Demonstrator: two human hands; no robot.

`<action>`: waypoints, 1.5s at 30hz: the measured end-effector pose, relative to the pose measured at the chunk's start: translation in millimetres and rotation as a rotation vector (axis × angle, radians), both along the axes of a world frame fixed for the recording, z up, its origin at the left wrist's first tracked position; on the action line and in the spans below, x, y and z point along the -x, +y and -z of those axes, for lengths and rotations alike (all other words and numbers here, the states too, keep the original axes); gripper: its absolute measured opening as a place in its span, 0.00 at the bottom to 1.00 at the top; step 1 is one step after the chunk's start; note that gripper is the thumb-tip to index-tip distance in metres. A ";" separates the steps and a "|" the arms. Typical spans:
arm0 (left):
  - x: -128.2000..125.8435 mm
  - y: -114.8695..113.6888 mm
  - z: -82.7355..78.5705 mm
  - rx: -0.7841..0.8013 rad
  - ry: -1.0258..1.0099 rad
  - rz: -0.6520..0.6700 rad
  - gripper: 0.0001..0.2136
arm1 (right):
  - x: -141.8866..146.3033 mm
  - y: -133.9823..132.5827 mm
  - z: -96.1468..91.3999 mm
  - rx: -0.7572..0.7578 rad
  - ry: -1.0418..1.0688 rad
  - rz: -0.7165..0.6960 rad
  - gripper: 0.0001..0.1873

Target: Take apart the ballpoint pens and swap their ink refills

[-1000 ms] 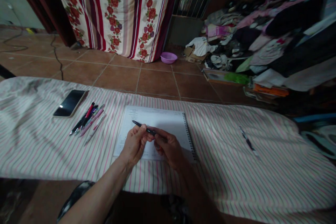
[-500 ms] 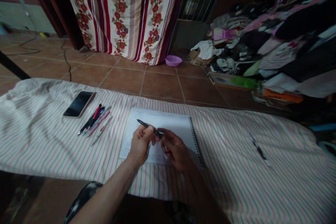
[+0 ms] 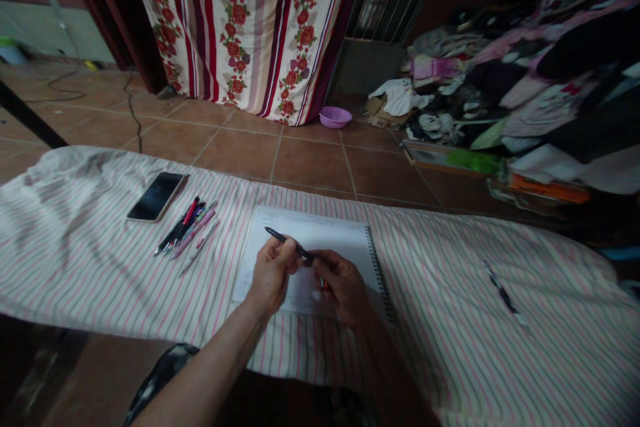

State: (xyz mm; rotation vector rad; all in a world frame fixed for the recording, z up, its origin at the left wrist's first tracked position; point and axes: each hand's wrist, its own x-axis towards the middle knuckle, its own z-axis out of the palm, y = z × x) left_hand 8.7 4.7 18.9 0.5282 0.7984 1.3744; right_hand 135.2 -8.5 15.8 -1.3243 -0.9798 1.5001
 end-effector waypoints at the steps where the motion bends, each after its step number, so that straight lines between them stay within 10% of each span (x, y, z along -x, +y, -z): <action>1: 0.0 0.2 0.1 -0.002 0.006 -0.003 0.13 | -0.3 0.1 -0.2 -0.008 -0.020 0.005 0.18; 27: 1.9 -5.8 -4.3 -0.019 -0.036 0.063 0.13 | 8.9 -16.5 -7.3 -0.103 -0.101 0.040 0.15; 45: -6.0 2.5 3.5 0.281 -0.285 -0.142 0.08 | 15.8 -11.9 10.3 -0.910 -1.041 0.229 0.13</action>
